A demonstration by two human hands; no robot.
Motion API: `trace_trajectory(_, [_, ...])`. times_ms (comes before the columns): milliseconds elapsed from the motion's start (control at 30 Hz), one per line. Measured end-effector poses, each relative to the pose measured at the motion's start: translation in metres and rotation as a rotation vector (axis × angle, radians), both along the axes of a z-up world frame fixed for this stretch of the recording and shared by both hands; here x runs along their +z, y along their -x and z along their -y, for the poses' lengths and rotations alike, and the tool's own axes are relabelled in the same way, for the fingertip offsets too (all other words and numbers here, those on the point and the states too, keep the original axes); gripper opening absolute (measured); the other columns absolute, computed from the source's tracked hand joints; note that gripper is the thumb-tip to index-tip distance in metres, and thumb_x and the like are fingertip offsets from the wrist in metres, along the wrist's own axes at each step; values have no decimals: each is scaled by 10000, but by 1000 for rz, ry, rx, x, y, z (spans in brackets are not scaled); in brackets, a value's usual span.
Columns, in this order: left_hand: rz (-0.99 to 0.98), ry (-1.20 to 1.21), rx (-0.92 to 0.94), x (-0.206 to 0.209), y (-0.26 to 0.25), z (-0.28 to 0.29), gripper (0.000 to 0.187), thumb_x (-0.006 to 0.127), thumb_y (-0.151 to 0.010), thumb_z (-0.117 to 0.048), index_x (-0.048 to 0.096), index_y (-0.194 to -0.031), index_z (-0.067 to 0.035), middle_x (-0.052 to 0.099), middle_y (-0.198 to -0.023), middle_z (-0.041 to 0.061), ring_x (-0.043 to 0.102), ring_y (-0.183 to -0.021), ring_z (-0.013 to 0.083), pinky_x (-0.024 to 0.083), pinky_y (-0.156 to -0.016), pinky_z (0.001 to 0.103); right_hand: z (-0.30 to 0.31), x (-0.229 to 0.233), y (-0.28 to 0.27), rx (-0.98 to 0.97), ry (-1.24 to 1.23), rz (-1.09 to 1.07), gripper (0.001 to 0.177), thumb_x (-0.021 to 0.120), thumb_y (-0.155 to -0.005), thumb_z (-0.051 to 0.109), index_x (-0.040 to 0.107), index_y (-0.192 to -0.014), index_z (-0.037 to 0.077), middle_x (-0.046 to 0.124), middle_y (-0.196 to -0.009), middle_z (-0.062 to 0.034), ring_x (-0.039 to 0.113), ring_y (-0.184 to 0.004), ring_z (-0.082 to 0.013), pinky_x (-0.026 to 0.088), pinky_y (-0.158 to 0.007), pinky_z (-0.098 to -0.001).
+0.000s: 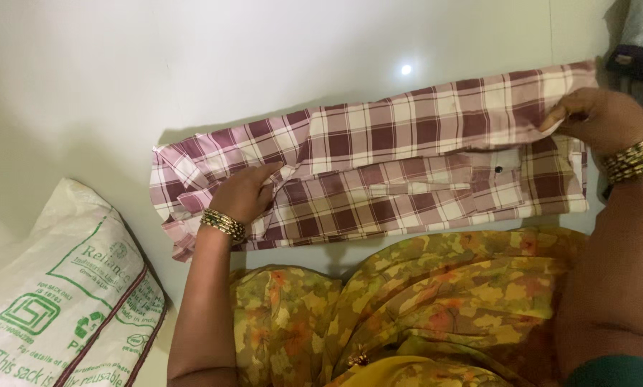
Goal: The person folds a plaid shirt by hand while sitting on the floor, smoothing the fabric and folding the sleeves and sides inward.
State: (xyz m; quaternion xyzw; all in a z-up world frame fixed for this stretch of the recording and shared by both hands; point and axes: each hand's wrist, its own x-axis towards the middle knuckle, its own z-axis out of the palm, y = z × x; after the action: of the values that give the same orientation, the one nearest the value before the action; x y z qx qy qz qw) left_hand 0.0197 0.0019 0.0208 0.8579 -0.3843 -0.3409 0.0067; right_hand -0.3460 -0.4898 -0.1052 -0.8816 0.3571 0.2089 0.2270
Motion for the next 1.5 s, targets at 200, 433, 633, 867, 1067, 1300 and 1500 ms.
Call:
trace_trajectory(200, [-160,-110,148,-16,-8,-2,455,508,-1023,-526,643,-1307,-196,743,-1051,108,702,-977,284,542,-863,457,-7,-20,-7,126,316,-460,226,691,-979,133,808,-1093,289,753,-1187,-43,751,-934,-218,641,-705,-401])
trace_trajectory(433, [203,174,405,-59,-50,-48,345,599,-987,-406,753,-1034,-101,754,-970,156,732,-868,328,579,-805,458,9,-64,3,8,333,195,132,723,-1097,168,780,-1063,53,775,-1016,-131,743,-824,-192,613,-762,-346])
trace_trajectory(633, [421,-74,659,-53,-93,-100,298,654,-899,-352,779,-969,-90,748,-1000,185,708,-937,378,562,-868,476,-30,-118,-26,104,239,267,179,712,-1080,168,726,-970,27,754,-959,-140,711,-788,-168,591,-754,-341])
trace_trajectory(867, [384,-301,751,-46,-102,-107,386,651,-929,-435,780,-1000,-79,728,-1085,196,699,-1003,385,566,-870,479,-45,-127,-37,206,165,-28,230,716,-1054,201,703,-897,33,717,-866,-130,671,-713,-167,570,-687,-344])
trace_trajectory(1067, [221,-383,806,-31,-91,-85,593,710,-846,-632,760,-935,-48,748,-994,172,729,-957,339,582,-850,460,-40,-140,-41,246,137,-86,277,719,-1032,230,683,-835,38,686,-786,-122,638,-649,-166,553,-629,-346])
trace_trajectory(1300, [320,-109,728,-76,-95,-103,333,731,-828,-416,780,-839,-86,759,-901,135,723,-840,321,578,-785,446,-38,-144,-37,262,116,-112,333,723,-1005,263,659,-762,44,649,-693,-112,598,-574,-165,532,-562,-349])
trace_trajectory(1500, [332,51,761,-89,-107,-122,218,719,-813,-301,756,-826,-87,760,-841,128,726,-769,291,577,-771,432,-31,-151,-34,275,86,-113,382,726,-983,291,639,-700,49,618,-613,-104,564,-510,-164,515,-505,-351])
